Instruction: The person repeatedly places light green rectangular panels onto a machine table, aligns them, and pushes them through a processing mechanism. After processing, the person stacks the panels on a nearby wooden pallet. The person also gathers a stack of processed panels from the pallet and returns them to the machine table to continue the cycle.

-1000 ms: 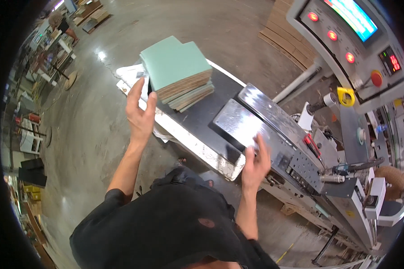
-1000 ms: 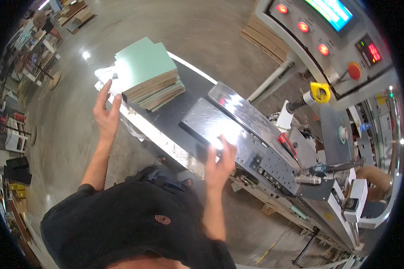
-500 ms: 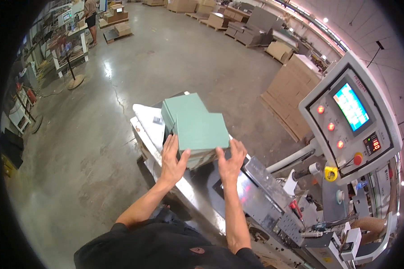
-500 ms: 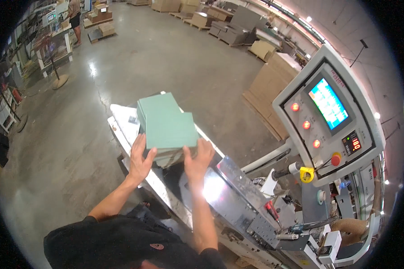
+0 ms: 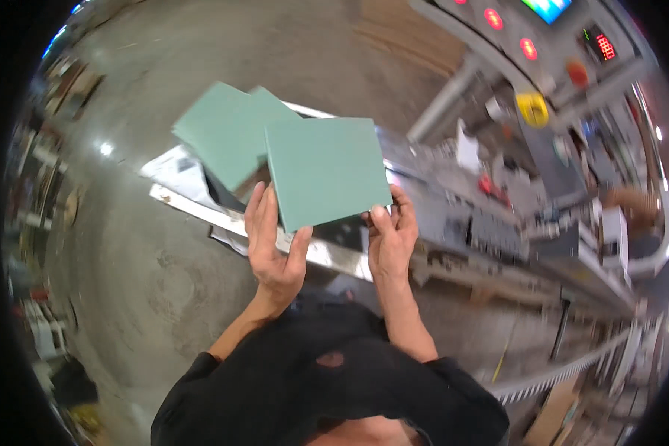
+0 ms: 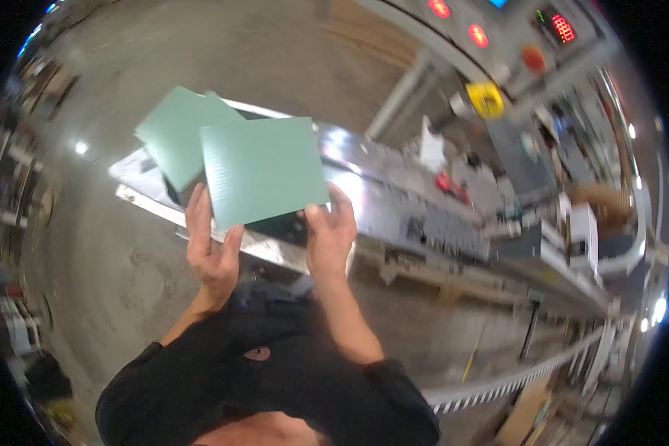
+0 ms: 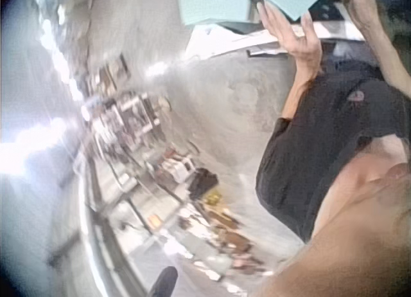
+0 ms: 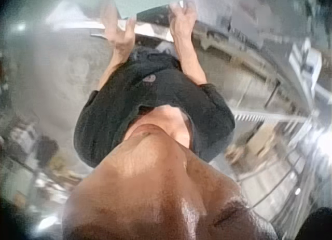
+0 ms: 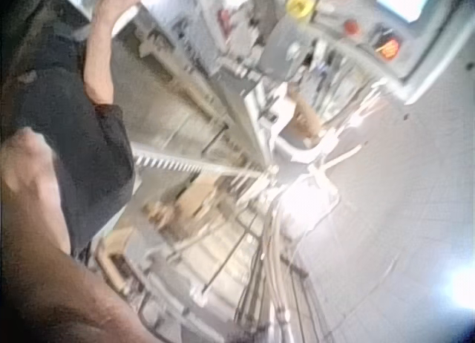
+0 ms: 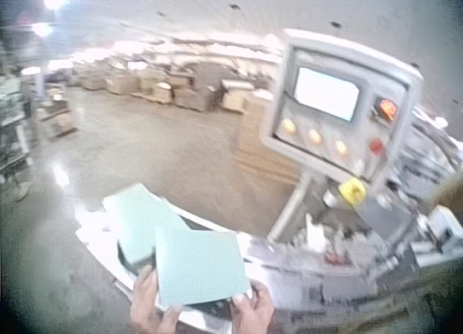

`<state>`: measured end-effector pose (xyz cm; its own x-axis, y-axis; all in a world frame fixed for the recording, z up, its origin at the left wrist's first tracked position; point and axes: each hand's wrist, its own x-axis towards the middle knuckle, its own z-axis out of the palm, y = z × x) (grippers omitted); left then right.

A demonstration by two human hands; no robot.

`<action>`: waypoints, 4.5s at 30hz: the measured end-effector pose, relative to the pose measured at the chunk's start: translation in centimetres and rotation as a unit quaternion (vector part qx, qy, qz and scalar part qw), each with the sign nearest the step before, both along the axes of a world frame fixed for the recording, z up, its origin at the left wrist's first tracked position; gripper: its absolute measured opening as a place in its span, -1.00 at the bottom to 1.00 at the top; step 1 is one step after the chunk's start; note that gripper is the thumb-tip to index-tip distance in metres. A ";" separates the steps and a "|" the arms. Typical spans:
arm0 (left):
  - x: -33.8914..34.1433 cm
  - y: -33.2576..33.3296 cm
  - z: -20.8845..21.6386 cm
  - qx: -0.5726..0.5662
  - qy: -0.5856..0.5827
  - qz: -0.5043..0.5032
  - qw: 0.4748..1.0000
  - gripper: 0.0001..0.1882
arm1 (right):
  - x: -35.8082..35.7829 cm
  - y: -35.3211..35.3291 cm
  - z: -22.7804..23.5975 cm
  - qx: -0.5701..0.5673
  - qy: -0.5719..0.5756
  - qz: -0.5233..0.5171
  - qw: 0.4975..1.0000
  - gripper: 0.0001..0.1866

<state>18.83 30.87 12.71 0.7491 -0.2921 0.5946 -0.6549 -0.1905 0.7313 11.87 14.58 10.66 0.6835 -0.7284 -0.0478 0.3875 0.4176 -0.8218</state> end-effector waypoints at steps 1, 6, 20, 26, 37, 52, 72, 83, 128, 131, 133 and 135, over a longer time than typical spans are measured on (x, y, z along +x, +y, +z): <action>-0.7 -0.9 -1.1 -0.001 0.019 -0.041 0.999 -0.38 | -2.0 -0.5 -0.8 0.002 0.014 -0.034 0.999 -0.46; -2.3 -5.6 -8.0 0.107 0.051 -0.180 0.977 -0.38 | -9.3 -2.5 -7.4 0.036 0.084 -0.224 0.970 -0.47; 3.0 -11.5 -13.2 0.213 -0.156 -0.215 0.940 -0.50 | -7.7 -5.4 -14.3 -0.138 0.235 -0.364 0.891 -0.45; 3.2 -11.9 -13.8 0.197 -0.156 -0.246 0.936 -0.55 | -8.4 -3.3 -13.3 -0.144 0.283 -0.412 0.854 -0.43; 5.6 -11.2 -14.6 0.185 -0.147 -0.300 0.924 -0.53 | -3.6 0.4 -15.5 -0.231 0.286 -0.368 0.854 -0.27; 2.6 -14.8 -15.4 0.189 -0.201 -0.319 0.907 -0.53 | -7.7 -3.8 -12.5 -0.241 0.403 -0.296 0.832 -0.56; -15.5 -29.5 -13.8 0.207 -0.186 -0.346 0.896 -0.50 | -24.9 -17.8 -10.7 -0.228 0.390 -0.362 0.816 -0.63; -20.1 -35.4 -11.4 0.170 -0.183 -0.371 0.894 -0.50 | -30.2 -23.3 -10.6 -0.257 0.398 -0.386 0.792 -0.54; 9.6 4.8 -4.3 -0.095 0.074 0.214 0.969 -0.57 | 13.2 2.9 -1.3 -0.071 0.021 0.071 0.995 -0.74; 6.0 2.8 -1.3 -0.125 0.057 0.145 0.980 -0.54 | 8.7 1.6 -0.6 -0.056 -0.050 0.041 0.996 -0.71; 3.3 2.4 -0.6 -0.047 0.053 0.111 0.991 -0.50 | 3.9 0.8 0.1 -0.055 -0.023 0.026 0.998 -0.69; 1.5 1.1 -1.7 -0.038 0.029 0.011 0.999 -0.48 | -0.8 -0.6 -1.7 -0.018 0.007 -0.004 1.000 -0.69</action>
